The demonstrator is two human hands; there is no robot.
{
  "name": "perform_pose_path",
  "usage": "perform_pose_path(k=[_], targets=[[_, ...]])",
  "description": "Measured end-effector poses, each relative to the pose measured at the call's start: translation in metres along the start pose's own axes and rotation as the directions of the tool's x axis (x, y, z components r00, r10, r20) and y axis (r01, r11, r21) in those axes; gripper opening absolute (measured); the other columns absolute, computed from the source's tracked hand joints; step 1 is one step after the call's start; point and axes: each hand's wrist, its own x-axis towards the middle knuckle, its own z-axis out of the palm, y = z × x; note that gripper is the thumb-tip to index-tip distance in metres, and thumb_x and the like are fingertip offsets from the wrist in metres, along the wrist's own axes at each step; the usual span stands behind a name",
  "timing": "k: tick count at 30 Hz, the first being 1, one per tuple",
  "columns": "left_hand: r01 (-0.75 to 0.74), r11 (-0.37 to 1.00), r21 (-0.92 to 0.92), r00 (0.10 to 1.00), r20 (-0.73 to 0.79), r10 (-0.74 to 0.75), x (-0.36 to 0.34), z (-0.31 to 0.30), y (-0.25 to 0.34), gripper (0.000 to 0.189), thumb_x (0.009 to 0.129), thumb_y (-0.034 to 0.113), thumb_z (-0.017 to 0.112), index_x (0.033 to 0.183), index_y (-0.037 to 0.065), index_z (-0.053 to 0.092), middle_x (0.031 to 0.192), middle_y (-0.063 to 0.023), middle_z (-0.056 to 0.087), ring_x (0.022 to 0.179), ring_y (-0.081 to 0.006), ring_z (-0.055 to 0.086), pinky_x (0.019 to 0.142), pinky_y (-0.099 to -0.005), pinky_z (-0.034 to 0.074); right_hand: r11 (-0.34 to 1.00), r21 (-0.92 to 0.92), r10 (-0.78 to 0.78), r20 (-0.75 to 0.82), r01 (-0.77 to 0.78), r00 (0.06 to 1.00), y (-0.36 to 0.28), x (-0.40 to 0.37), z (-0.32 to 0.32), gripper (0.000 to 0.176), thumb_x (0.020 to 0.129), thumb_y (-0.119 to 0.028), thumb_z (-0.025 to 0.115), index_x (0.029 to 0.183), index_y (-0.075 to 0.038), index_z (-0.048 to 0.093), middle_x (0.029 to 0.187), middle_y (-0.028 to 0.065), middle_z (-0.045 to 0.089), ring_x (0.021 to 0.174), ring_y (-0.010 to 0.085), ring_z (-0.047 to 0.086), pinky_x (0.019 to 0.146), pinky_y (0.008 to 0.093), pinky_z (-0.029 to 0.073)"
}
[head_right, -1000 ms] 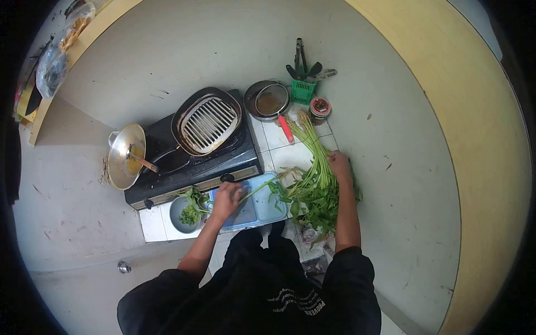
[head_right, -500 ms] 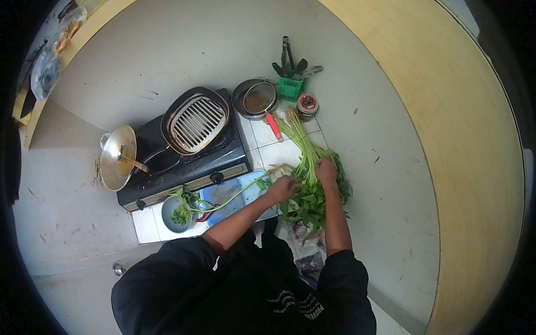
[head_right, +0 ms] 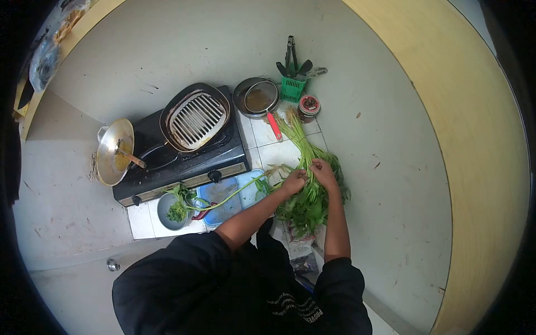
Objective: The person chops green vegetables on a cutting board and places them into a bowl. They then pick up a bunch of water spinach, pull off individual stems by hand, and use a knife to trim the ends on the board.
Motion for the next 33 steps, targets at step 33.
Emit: perform_pose_path(k=[33], targets=[[-0.206,0.915,0.346,0.929,-0.226,0.294,-0.009,0.01,0.009,0.043,0.088,0.018,0.061,0.125,0.0,0.049,0.113,-0.0204,0.058,0.095,-0.0367,0.061,0.083,-0.045,0.05,0.883,-0.458,-0.043,-0.304,-0.107,0.952,-0.016,-0.015,0.018,0.019,0.086,-0.018,0.071,0.095,-0.001,0.067,0.088,0.0159,0.071,0.082,0.0336,0.069,0.074,0.0424,0.053]])
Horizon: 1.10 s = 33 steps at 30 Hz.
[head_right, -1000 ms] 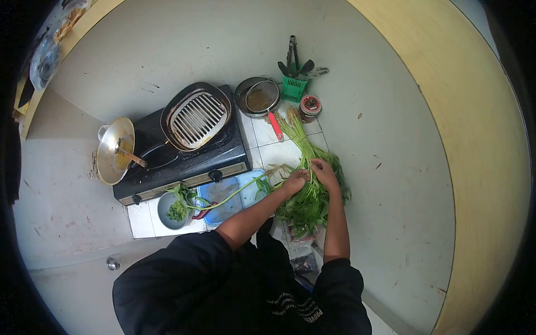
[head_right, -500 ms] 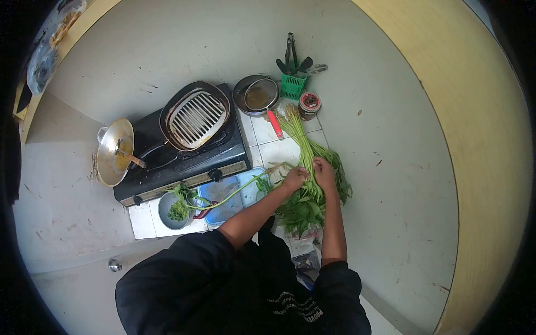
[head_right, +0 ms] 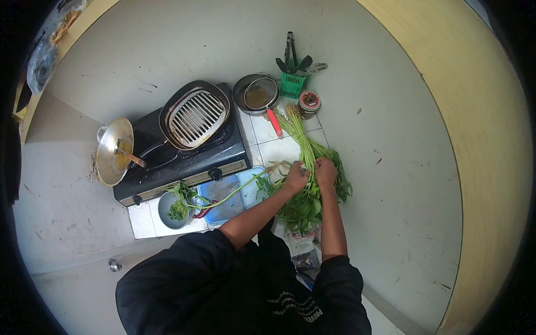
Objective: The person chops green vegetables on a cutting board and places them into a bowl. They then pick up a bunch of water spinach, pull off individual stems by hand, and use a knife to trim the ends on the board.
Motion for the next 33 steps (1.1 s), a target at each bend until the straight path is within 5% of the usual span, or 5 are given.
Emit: perform_pose_path(k=[2,4,11,20,33], targets=[[-0.174,0.977,0.125,0.974,-0.126,0.19,0.0,0.006,0.0,0.053,0.086,0.017,0.062,0.133,0.001,0.043,0.126,-0.0223,0.053,0.102,-0.0404,0.06,0.087,-0.0462,0.05,1.0,0.003,0.014,0.012,-0.014,1.0,-0.001,0.002,-0.003,0.019,0.086,-0.019,0.071,0.095,-0.002,0.068,0.089,0.0167,0.07,0.084,0.0353,0.068,0.075,0.0439,0.053],[-0.321,0.921,0.223,0.944,0.154,0.291,-0.002,-0.002,0.015,0.064,0.086,0.016,0.061,0.143,0.006,0.034,0.143,-0.0212,0.039,0.118,-0.0443,0.052,0.094,-0.0522,0.047,0.985,0.128,0.097,0.146,-0.116,0.985,0.007,0.01,0.002,0.022,0.089,-0.022,0.066,0.097,-0.002,0.067,0.093,0.0178,0.07,0.09,0.0366,0.067,0.079,0.0442,0.052],[-0.157,0.943,0.293,0.984,0.123,0.126,-0.008,-0.001,0.023,0.074,0.084,0.011,0.062,0.148,0.011,0.025,0.14,-0.0165,0.042,0.111,-0.0416,0.058,0.086,-0.0527,0.051,1.0,0.008,0.021,0.396,-0.026,0.918,0.033,0.039,-0.015,0.033,0.094,-0.032,0.057,0.1,0.0,0.064,0.091,0.0159,0.068,0.083,0.0322,0.065,0.076,0.0415,0.049],[-0.18,0.885,0.428,0.963,0.258,0.071,-0.001,-0.004,0.022,0.079,0.082,0.014,0.067,0.149,0.015,0.025,0.15,-0.0118,0.034,0.121,-0.036,0.055,0.094,-0.0522,0.049,0.639,0.525,0.15,0.632,-0.562,0.761,-0.013,-0.003,-0.078,0.025,0.103,-0.029,0.05,0.109,-0.008,0.062,0.082,-0.0013,0.051,0.07,0.0119,0.051,0.066,0.0265,0.047],[-0.155,0.862,0.484,0.948,0.319,-0.009,0.004,-0.005,0.024,0.07,0.088,0.022,0.064,0.149,0.018,0.029,0.153,-0.0094,0.033,0.131,-0.0319,0.049,0.101,-0.0585,0.043,0.302,0.763,-0.18,0.634,-0.571,0.752,-0.029,-0.006,-0.103,0.051,0.104,-0.037,0.046,0.148,-0.013,0.038,0.112,0.004,0.058,0.104,0.0188,0.063,0.088,0.048,0.056]])
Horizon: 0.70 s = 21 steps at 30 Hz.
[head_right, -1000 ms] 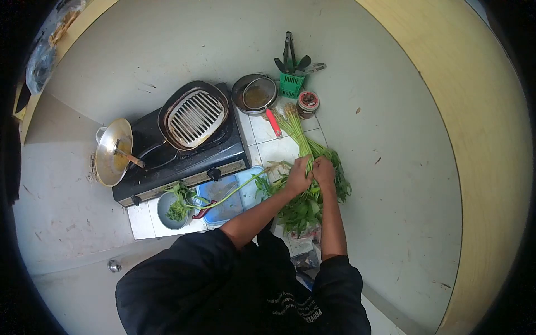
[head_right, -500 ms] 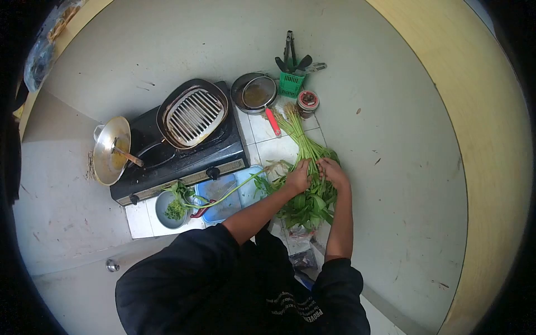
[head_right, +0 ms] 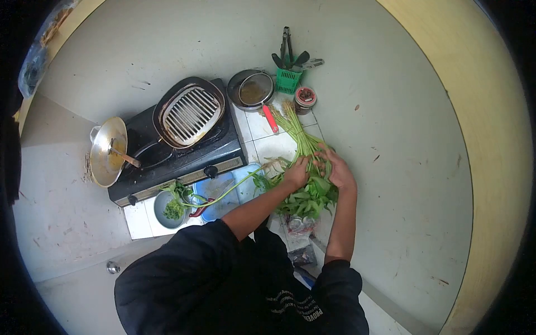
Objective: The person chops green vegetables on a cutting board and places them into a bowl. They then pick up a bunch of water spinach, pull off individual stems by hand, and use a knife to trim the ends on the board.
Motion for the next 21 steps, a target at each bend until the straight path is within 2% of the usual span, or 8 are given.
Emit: perform_pose_path(k=[5,7,8,10,11,14,19,21], targets=[[-0.03,1.0,0.002,0.973,-0.227,0.03,-0.017,-0.007,0.014,0.051,0.089,0.015,0.06,0.137,0.008,0.044,0.143,-0.0155,0.042,0.121,-0.0358,0.053,0.097,-0.056,0.044,1.0,-0.009,-0.012,-0.099,0.012,0.995,0.002,0.003,0.021,0.051,0.104,-0.037,0.047,0.147,-0.01,0.041,0.119,0.0064,0.056,0.115,0.0193,0.055,0.094,0.0423,0.051],[-0.265,0.941,-0.21,0.8,-0.592,0.093,-0.026,-0.01,0.023,0.033,0.093,0.013,0.056,0.123,0.001,0.051,0.124,-0.0174,0.055,0.106,-0.0322,0.058,0.084,-0.0468,0.049,0.938,-0.345,-0.098,-0.166,0.035,0.981,0.013,0.017,0.011,0.049,0.104,-0.034,0.047,0.143,-0.004,0.044,0.123,0.0079,0.055,0.119,0.0188,0.05,0.097,0.0339,0.046],[-0.262,0.942,-0.208,0.802,-0.591,0.093,-0.034,-0.009,0.03,0.033,0.093,0.013,0.056,0.123,0.001,0.051,0.124,-0.0174,0.055,0.106,-0.0322,0.058,0.084,-0.0468,0.049,0.939,-0.342,-0.096,-0.165,0.034,0.982,0.015,0.019,0.007,0.049,0.104,-0.034,0.047,0.143,-0.004,0.044,0.123,0.0079,0.055,0.119,0.0188,0.05,0.097,0.0339,0.046],[-0.385,0.698,-0.604,0.838,-0.546,-0.011,-0.053,-0.015,0.05,0.026,0.097,0.013,0.053,0.119,0.0,0.049,0.104,-0.0144,0.061,0.093,-0.0252,0.061,0.07,-0.0378,0.048,0.979,-0.195,-0.077,-0.114,0.054,0.991,0.014,0.021,0.008,0.045,0.105,-0.029,0.047,0.14,-0.001,0.048,0.12,0.0074,0.058,0.112,0.0167,0.053,0.098,0.0276,0.042],[-0.321,0.566,-0.759,0.92,-0.392,-0.005,-0.066,-0.021,0.06,0.038,0.096,0.022,0.059,0.125,-0.001,0.047,0.092,-0.0195,0.06,0.082,-0.0336,0.062,0.078,-0.039,0.05,0.979,-0.194,-0.079,-0.111,0.056,0.991,0.015,0.023,0.01,0.045,0.105,-0.029,0.047,0.14,-0.001,0.048,0.12,0.0074,0.058,0.112,0.0167,0.053,0.098,0.0276,0.042],[-0.082,0.67,-0.738,0.987,-0.156,-0.05,-0.067,-0.004,0.053,0.047,0.093,0.026,0.064,0.127,-0.001,0.046,0.084,-0.0208,0.063,0.074,-0.0365,0.064,0.072,-0.0419,0.051,0.964,-0.263,0.01,-0.047,-0.023,0.999,0.015,0.029,0.015,0.042,0.105,-0.025,0.046,0.14,0.0,0.047,0.119,0.0083,0.058,0.107,0.0166,0.057,0.095,0.0285,0.044],[-0.055,0.89,-0.453,0.989,-0.149,-0.015,-0.078,0.017,0.034,0.034,0.088,0.021,0.066,0.107,0.0,0.048,0.085,-0.0255,0.065,0.083,-0.046,0.064,0.073,-0.0511,0.05,0.998,-0.064,0.019,-0.153,-0.029,0.988,0.011,0.027,0.015,0.036,0.105,-0.02,0.047,0.134,0.001,0.05,0.112,0.008,0.06,0.097,0.0198,0.062,0.088,0.036,0.053],[-0.098,0.847,-0.522,0.983,-0.184,0.001,-0.086,0.018,0.032,0.034,0.087,0.018,0.067,0.107,-0.001,0.048,0.085,-0.0254,0.065,0.083,-0.0464,0.063,0.075,-0.0521,0.05,1.0,-0.015,0.007,-0.141,-0.01,0.99,0.013,0.031,0.012,0.035,0.104,-0.019,0.047,0.133,0.002,0.05,0.112,0.0073,0.059,0.097,0.0202,0.061,0.089,0.0387,0.054]])
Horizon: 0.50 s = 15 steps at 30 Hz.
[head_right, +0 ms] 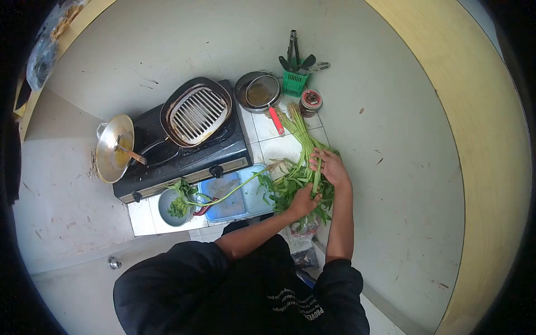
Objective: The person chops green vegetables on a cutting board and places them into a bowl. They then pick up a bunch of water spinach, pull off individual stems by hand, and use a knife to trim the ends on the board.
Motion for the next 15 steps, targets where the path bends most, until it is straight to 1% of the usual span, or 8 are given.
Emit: perform_pose_path(k=[2,4,5,7,11,13,14,15], targets=[[-0.035,0.995,-0.09,0.999,-0.021,0.033,-0.004,0.003,-0.005,0.033,0.085,0.015,0.068,0.107,-0.001,0.048,0.086,-0.0252,0.065,0.084,-0.0467,0.063,0.076,-0.0531,0.049,0.999,0.049,-0.013,0.006,0.012,1.0,0.004,0.004,-0.005,0.034,0.104,-0.018,0.047,0.131,0.002,0.051,0.111,0.0067,0.059,0.097,0.0207,0.061,0.089,0.0415,0.054],[0.042,0.999,-0.015,0.999,-0.034,-0.042,-0.005,0.004,-0.007,0.037,0.083,0.011,0.069,0.109,-0.002,0.047,0.097,-0.0255,0.062,0.096,-0.0467,0.059,0.084,-0.0517,0.047,0.992,0.124,-0.03,-0.04,0.035,0.999,0.007,0.006,-0.006,0.032,0.103,-0.017,0.048,0.129,0.001,0.052,0.11,0.0056,0.059,0.096,0.0199,0.06,0.091,0.0438,0.054],[0.042,0.999,-0.015,0.998,-0.034,-0.043,-0.008,0.005,-0.007,0.037,0.083,0.011,0.069,0.109,-0.002,0.047,0.097,-0.0255,0.062,0.096,-0.0467,0.059,0.084,-0.0517,0.047,0.992,0.124,-0.03,-0.04,0.035,0.999,0.007,0.007,-0.007,0.032,0.103,-0.017,0.048,0.129,0.001,0.052,0.11,0.0056,0.059,0.096,0.0199,0.06,0.091,0.0438,0.054],[-0.035,0.995,0.091,0.99,-0.13,0.047,-0.015,0.005,-0.001,0.042,0.084,0.01,0.067,0.117,-0.001,0.045,0.111,-0.0258,0.056,0.109,-0.0459,0.053,0.091,-0.0494,0.045,0.977,0.209,-0.043,-0.032,0.049,0.999,0.009,0.009,-0.012,0.028,0.103,-0.016,0.049,0.125,0.0,0.055,0.109,0.0044,0.059,0.095,0.0189,0.059,0.093,0.0464,0.054],[-0.048,0.99,0.134,0.986,-0.152,0.068,-0.031,0.002,0.011,0.051,0.085,0.01,0.066,0.127,-0.001,0.04,0.121,-0.0262,0.05,0.117,-0.0454,0.047,0.095,-0.0484,0.043,0.955,0.29,-0.011,-0.179,0.064,0.984,0.011,0.014,-0.019,0.025,0.102,-0.014,0.049,0.121,-0.001,0.058,0.103,0.0036,0.061,0.091,0.0181,0.06,0.089,0.0405,0.054],[-0.19,0.969,0.156,0.944,-0.241,0.224,-0.035,0.005,0.008,0.043,0.087,0.012,0.065,0.124,0.0,0.048,0.11,-0.0232,0.057,0.105,-0.0425,0.056,0.089,-0.0482,0.047,0.994,0.101,-0.047,-0.06,0.053,0.997,0.019,0.023,-0.041,0.025,0.101,-0.015,0.05,0.119,0.0,0.059,0.1,0.0052,0.063,0.086,0.0163,0.06,0.083,0.0318,0.053],[-0.19,0.969,0.156,0.944,-0.243,0.224,-0.03,0.002,0.003,0.043,0.087,0.012,0.065,0.124,0.0,0.048,0.11,-0.0232,0.057,0.105,-0.0425,0.056,0.089,-0.0482,0.047,0.994,0.1,-0.047,-0.059,0.053,0.997,0.025,0.025,-0.04,0.025,0.101,-0.015,0.05,0.119,0.0,0.059,0.1,0.0052,0.063,0.086,0.0163,0.06,0.083,0.0318,0.053],[-0.156,0.987,-0.047,0.957,-0.256,0.139,-0.019,-0.003,-0.008,0.036,0.088,0.015,0.064,0.119,0.0,0.053,0.105,-0.0222,0.06,0.096,-0.0414,0.059,0.084,-0.0478,0.049,0.981,-0.181,-0.111,-0.254,0.066,0.961,0.029,0.022,-0.024,0.029,0.099,-0.02,0.054,0.12,0.001,0.059,0.1,0.0086,0.064,0.088,0.0191,0.062,0.082,0.032,0.052]])
